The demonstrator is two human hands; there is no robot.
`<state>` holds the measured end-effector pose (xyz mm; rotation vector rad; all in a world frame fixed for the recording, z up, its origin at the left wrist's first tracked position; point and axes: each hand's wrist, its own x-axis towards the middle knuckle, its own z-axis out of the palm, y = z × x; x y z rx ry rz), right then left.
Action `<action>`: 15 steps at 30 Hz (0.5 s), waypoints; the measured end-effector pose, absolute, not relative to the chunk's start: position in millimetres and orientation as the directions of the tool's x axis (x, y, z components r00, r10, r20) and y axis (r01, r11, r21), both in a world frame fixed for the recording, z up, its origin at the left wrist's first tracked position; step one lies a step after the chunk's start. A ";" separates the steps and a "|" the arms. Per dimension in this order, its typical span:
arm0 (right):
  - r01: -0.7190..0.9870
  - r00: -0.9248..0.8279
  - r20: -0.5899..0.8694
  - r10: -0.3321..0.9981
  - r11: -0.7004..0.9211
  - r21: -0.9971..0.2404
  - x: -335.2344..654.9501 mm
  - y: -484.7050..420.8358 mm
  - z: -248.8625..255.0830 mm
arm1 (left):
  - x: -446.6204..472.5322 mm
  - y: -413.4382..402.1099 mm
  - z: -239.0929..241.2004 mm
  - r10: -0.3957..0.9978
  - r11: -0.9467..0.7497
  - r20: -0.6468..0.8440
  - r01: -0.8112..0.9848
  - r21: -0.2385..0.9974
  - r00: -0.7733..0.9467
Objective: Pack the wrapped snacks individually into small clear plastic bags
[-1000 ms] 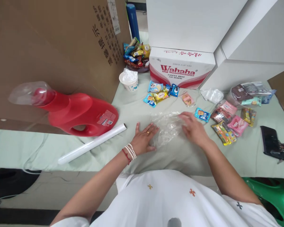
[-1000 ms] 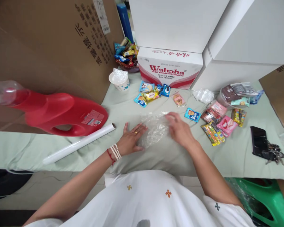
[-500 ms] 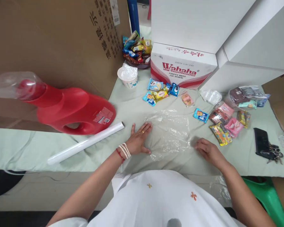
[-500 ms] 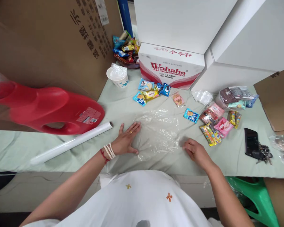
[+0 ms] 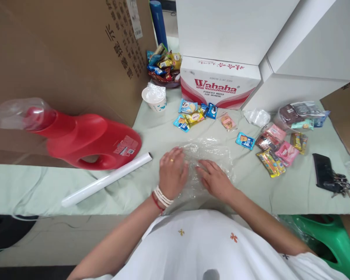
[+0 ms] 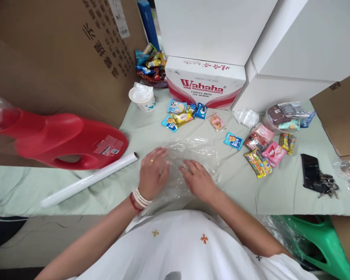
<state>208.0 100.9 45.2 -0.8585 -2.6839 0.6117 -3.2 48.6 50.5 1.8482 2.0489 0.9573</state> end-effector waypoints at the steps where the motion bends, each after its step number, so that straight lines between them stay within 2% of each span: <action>1: 0.505 -0.791 0.109 0.602 0.743 -0.440 203.3 95.1 33.9 | 7.0 45.7 44.8 0.961 -0.032 0.246 0.833 0.553 -0.126; 4: 0.559 -0.767 0.097 0.635 0.734 -0.385 218.0 84.6 6.2 | 15.7 38.7 20.6 0.992 -0.097 0.116 0.898 0.429 0.052; 8: 0.703 -0.650 0.107 0.753 0.649 -0.291 285.6 90.2 -7.8 | -5.7 36.9 -4.1 0.991 -0.119 -0.021 0.952 0.281 0.130; 12: 0.828 -0.477 0.146 0.866 0.499 -0.254 330.4 123.0 11.5 | -16.0 38.4 -7.2 0.986 -0.157 -0.027 0.962 0.222 0.167; 15: 0.800 -0.503 0.171 0.847 0.531 -0.280 300.7 167.3 42.9 | -14.0 38.0 -6.2 0.987 -0.154 -0.007 0.964 0.216 0.159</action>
